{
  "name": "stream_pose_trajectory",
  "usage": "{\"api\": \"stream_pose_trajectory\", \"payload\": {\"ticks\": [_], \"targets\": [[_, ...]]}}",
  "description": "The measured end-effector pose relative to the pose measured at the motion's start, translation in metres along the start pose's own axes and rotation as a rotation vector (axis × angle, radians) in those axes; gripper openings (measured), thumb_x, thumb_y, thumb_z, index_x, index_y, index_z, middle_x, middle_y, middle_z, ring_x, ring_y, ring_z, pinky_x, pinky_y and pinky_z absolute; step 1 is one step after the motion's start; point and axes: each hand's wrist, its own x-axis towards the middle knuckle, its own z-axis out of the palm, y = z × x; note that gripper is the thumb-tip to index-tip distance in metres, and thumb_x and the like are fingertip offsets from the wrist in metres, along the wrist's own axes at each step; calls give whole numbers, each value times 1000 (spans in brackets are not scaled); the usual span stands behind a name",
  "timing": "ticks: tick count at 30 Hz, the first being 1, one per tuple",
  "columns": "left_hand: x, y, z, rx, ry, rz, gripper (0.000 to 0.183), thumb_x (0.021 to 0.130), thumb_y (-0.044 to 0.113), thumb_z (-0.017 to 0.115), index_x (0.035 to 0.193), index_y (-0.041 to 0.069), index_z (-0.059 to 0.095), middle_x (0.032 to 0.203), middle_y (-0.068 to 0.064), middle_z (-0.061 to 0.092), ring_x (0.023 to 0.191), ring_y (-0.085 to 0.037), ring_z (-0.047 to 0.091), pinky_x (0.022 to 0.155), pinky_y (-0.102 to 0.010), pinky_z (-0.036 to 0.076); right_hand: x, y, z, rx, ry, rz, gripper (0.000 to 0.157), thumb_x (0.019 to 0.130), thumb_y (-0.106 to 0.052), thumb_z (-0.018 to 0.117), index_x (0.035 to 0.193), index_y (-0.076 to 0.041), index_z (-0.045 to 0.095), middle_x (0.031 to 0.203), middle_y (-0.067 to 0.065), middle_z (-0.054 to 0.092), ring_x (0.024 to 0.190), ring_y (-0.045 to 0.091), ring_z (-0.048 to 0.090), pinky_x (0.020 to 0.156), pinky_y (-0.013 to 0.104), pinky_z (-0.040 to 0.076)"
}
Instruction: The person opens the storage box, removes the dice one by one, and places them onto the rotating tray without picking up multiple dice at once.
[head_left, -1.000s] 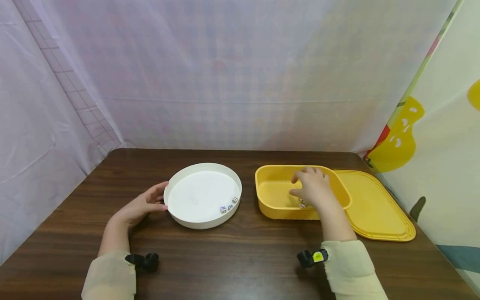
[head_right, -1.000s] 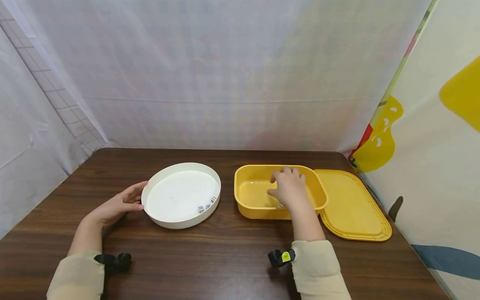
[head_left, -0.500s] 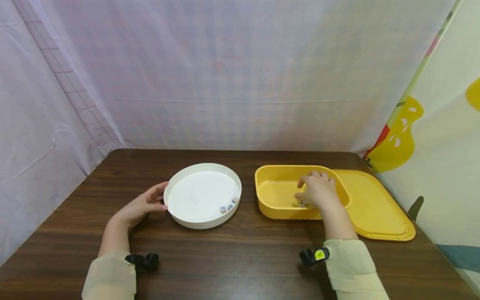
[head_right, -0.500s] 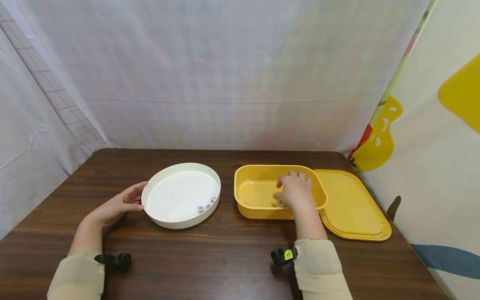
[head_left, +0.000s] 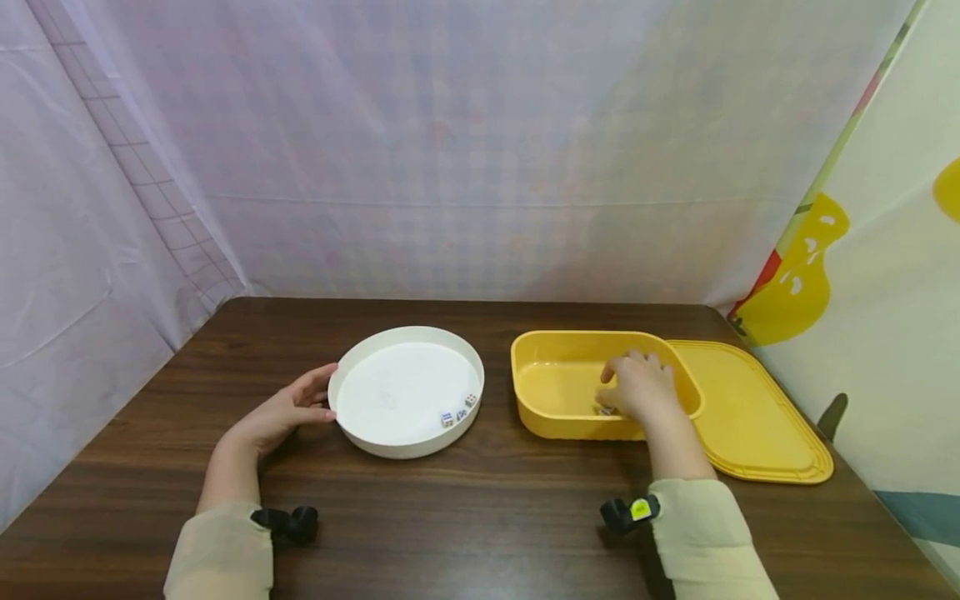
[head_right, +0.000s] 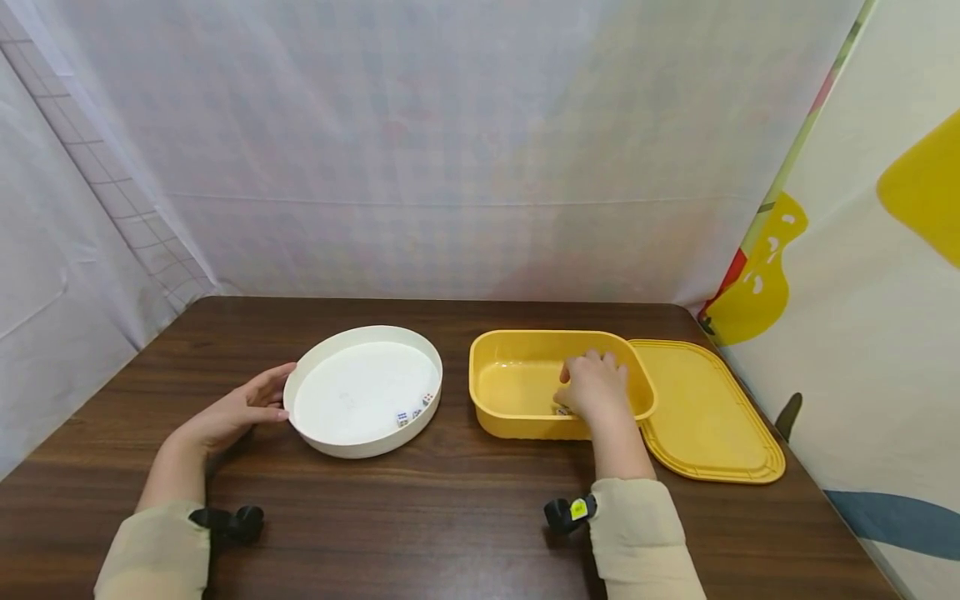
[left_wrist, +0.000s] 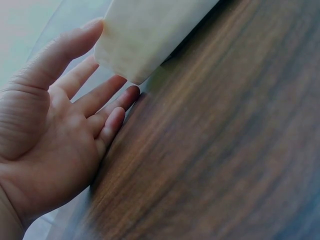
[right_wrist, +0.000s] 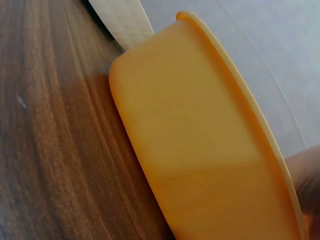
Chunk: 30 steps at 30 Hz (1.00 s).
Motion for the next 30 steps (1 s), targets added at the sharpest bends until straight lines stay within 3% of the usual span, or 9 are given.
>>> {"api": "stream_pose_trajectory", "payload": {"ticks": [17, 30], "targets": [[-1, 0, 0, 9, 6, -6, 83, 87, 3, 66, 151, -2, 14, 155, -25, 11, 137, -45, 18, 107, -58, 9, 5, 8, 4, 18, -100, 29, 16, 80, -27, 76, 82, -13, 68, 98, 19, 56, 98, 45, 42, 82, 59, 29], [-2, 2, 2, 8, 3, -1, 82, 88, 2, 65, 151, -3, 13, 155, -25, 10, 137, -46, 17, 107, -58, 8, 7, 9, 5, 15, -107, 16, 14, 82, -27, 74, 80, -15, 67, 94, 15, 58, 97, 43, 43, 81, 57, 29]]}}
